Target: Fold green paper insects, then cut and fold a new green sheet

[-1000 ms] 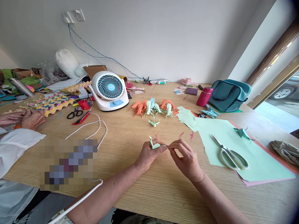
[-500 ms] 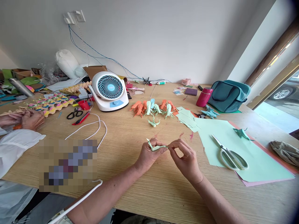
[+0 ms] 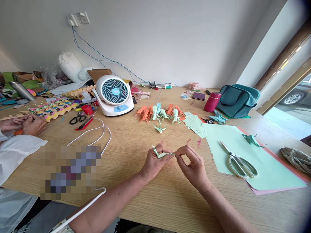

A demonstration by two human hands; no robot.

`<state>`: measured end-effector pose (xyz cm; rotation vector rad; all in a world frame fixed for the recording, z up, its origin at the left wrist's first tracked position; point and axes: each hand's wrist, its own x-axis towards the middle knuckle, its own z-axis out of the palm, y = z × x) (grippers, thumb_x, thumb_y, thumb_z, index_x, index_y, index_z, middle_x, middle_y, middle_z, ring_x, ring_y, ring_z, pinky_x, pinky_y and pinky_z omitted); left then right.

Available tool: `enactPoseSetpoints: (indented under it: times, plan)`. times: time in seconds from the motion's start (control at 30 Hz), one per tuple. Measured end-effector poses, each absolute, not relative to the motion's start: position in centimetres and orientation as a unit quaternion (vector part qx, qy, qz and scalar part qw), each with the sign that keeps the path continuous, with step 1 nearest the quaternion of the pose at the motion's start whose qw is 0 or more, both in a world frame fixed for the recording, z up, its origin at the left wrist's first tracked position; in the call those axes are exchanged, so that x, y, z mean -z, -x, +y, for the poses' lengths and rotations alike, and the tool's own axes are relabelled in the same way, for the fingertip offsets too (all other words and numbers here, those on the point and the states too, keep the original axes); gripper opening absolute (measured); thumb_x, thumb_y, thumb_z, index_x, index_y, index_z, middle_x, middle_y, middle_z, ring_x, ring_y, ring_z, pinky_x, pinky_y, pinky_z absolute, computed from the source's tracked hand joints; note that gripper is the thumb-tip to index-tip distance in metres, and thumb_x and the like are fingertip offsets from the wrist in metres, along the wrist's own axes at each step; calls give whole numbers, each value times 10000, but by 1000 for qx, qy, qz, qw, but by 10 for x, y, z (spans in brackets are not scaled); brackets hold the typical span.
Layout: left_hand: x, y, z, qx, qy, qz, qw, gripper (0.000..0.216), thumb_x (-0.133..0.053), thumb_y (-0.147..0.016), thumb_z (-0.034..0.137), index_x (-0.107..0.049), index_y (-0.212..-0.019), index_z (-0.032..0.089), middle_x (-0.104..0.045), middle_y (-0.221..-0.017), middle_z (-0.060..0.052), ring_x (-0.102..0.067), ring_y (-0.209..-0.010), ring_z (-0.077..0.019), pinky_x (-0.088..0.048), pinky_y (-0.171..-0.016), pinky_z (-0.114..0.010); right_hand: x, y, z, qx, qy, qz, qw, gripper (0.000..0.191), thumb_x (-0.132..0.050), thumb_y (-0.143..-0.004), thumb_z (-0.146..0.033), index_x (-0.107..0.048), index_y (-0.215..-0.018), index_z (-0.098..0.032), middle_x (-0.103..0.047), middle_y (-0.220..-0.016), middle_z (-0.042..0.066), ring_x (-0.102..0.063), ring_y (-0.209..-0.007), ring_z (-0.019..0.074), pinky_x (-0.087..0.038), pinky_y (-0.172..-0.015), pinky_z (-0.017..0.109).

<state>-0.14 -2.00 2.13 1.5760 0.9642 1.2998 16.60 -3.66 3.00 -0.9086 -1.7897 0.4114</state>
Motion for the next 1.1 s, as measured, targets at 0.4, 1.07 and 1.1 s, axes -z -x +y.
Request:
enactPoseSetpoints:
  times: [0.4, 1.07, 1.1]
  plan:
    - [-25, 0, -20, -529, -676, 379, 344, 223, -725, -813, 330, -645, -679, 171, -561, -661, 8, -509, -704, -144, -387, -746, -291, -30, -168, -38, -121, 364, -768, 513, 157, -533, -888, -75, -582, -883, -224, -590, -798, 28, -582, -733, 159, -477, -666, 299]
    - [-26, 2, -19, -508, -696, 382, 334, 145, -672, -830, 242, -613, -715, 176, -573, -701, 11, -527, -715, -139, -385, -763, -287, -36, -170, -37, -162, 364, -762, 510, 117, -553, -890, -109, -600, -911, -213, -610, -825, 29, -587, -753, 165, -470, -695, 303]
    - [-27, 3, -19, -507, -698, 380, 333, 150, -679, -830, 252, -617, -718, 175, -579, -705, 10, -530, -714, -139, -385, -761, -287, -35, -169, -37, -172, 365, -761, 508, 98, -571, -888, -124, -607, -902, -215, -612, -819, 25, -589, -744, 162, -472, -694, 301]
